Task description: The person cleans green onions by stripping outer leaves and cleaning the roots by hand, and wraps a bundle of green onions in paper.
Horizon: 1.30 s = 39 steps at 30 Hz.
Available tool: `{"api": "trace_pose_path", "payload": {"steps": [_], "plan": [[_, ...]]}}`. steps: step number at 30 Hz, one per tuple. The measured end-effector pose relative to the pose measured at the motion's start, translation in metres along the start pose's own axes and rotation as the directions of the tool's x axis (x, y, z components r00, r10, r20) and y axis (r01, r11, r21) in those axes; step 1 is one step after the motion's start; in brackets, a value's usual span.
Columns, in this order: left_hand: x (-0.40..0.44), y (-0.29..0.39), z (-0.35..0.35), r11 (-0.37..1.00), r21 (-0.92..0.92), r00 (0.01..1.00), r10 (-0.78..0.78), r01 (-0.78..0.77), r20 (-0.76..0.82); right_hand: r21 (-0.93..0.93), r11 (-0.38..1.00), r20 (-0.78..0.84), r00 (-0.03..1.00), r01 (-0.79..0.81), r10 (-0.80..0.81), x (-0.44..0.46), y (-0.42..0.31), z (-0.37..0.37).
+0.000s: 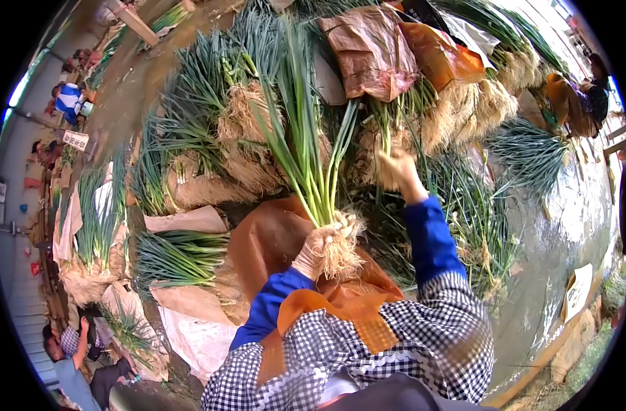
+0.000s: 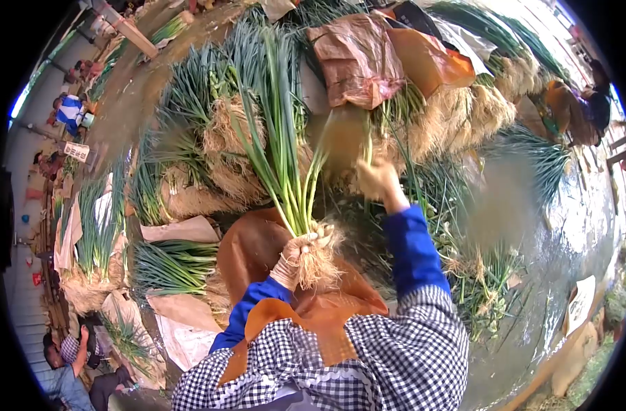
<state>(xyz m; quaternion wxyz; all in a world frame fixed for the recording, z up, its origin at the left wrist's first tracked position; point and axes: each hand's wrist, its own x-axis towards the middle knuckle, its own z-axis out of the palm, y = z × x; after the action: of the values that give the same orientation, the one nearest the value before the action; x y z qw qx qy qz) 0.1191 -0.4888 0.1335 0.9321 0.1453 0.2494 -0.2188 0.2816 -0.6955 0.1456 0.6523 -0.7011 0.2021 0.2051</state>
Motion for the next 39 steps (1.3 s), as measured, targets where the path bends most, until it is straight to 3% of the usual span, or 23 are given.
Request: {"api": "trace_pose_path", "payload": {"steps": [2,5,6,8,9,10,12,14,16,20,22,24,26,29,31,32,33,34,35,36,37,38,39], "plan": [[-0.008,0.000,0.006,0.988,0.045,0.979,-0.153,0.148,0.134,0.244,0.961,0.176,0.969,0.129,-0.174,-0.068,0.019,0.004],[0.005,-0.030,-0.019,0.953,0.093,0.953,-0.296,0.290,0.065,0.096,0.994,0.397,0.914,0.052,-0.086,-0.091,0.084,0.008],[0.008,-0.041,-0.024,0.941,0.114,0.946,-0.306,0.317,-0.109,0.165,0.985,0.353,0.930,0.045,-0.102,-0.093,0.097,0.018],[0.006,-0.047,-0.027,0.938,0.200,0.956,-0.257,0.282,-0.143,0.150,0.983,0.268,0.953,0.105,-0.142,-0.080,0.101,0.017],[0.005,-0.047,-0.023,0.934,0.227,0.957,-0.244,0.276,-0.159,0.123,0.980,0.110,0.979,0.157,-0.171,-0.064,0.102,0.023],[0.005,-0.047,-0.020,0.930,0.253,0.959,-0.227,0.265,-0.172,-0.378,0.867,-0.105,0.916,0.324,-0.387,-0.021,0.132,0.021],[0.023,-0.059,-0.046,0.938,0.288,0.968,-0.137,0.195,-0.210,-0.722,0.643,-0.145,0.854,0.254,-0.500,-0.020,0.111,0.029],[0.021,-0.058,-0.034,0.957,0.266,0.981,-0.069,0.117,-0.183,-0.847,0.511,-0.173,0.836,0.143,-0.521,-0.028,0.104,0.038],[0.015,-0.057,-0.022,0.963,0.252,0.976,-0.047,0.101,-0.211,-0.868,0.456,-0.155,0.766,0.197,-0.624,-0.040,0.114,0.036],[0.021,-0.049,-0.045,0.928,0.335,0.969,-0.090,0.166,-0.230,-0.406,0.761,0.093,0.851,0.506,-0.517,-0.105,0.121,0.020],[0.024,-0.056,-0.047,0.935,0.327,0.982,-0.084,0.136,-0.168,-0.267,0.941,-0.147,0.957,0.207,-0.252,-0.094,0.100,-0.002],[0.017,-0.062,-0.030,0.957,0.260,0.984,-0.089,0.128,-0.153,-0.581,0.769,-0.209,0.864,0.267,-0.458,-0.062,0.085,-0.008],[0.018,-0.066,-0.030,0.952,0.285,0.981,-0.061,0.113,-0.185,-0.784,0.591,-0.136,0.875,0.191,-0.464,-0.028,0.078,0.003],[0.032,-0.067,-0.052,0.886,0.464,0.972,0.114,-0.006,-0.206,-0.860,0.421,-0.042,0.782,0.288,-0.621,-0.020,0.076,0.022],[0.034,-0.057,-0.060,0.912,0.406,0.968,0.049,0.058,-0.247,-0.826,0.354,0.088,0.719,0.440,-0.689,-0.050,0.083,0.030],[0.035,-0.058,-0.065,0.930,0.342,0.957,-0.034,0.136,-0.289,-0.729,0.404,0.235,0.756,0.553,-0.611,-0.069,0.095,0.030],[0.045,-0.066,-0.073,0.945,0.316,0.943,0.028,0.082,-0.331,-0.582,0.427,0.410,0.703,0.692,-0.581,-0.104,0.090,0.028],[0.040,-0.061,-0.067,0.970,0.228,0.974,-0.038,0.090,-0.222,-0.376,0.685,0.495,0.760,0.624,-0.421,-0.134,0.088,0.019],[0.033,-0.056,-0.059,0.983,0.142,0.989,-0.104,0.119,-0.109,-0.382,0.699,0.559,0.753,0.605,-0.346,-0.156,0.083,0.001],[0.028,-0.055,-0.046,0.982,0.126,0.989,-0.131,0.139,-0.070,-0.463,0.844,0.503,0.864,0.270,0.000,-0.167,0.073,-0.022],[0.022,-0.051,-0.033,0.970,0.169,0.982,-0.159,0.175,-0.105,-0.298,0.954,0.372,0.915,-0.041,0.156,-0.174,0.066,-0.043],[0.021,-0.045,-0.037,0.972,0.079,0.975,-0.216,0.220,-0.054,-0.461,0.887,0.224,0.963,-0.029,0.148,-0.162,0.078,-0.065],[0.017,-0.041,-0.032,0.968,0.023,0.968,-0.251,0.250,0.011,-0.860,0.504,0.112,0.993,0.084,0.027,-0.135,0.113,-0.090]]}}
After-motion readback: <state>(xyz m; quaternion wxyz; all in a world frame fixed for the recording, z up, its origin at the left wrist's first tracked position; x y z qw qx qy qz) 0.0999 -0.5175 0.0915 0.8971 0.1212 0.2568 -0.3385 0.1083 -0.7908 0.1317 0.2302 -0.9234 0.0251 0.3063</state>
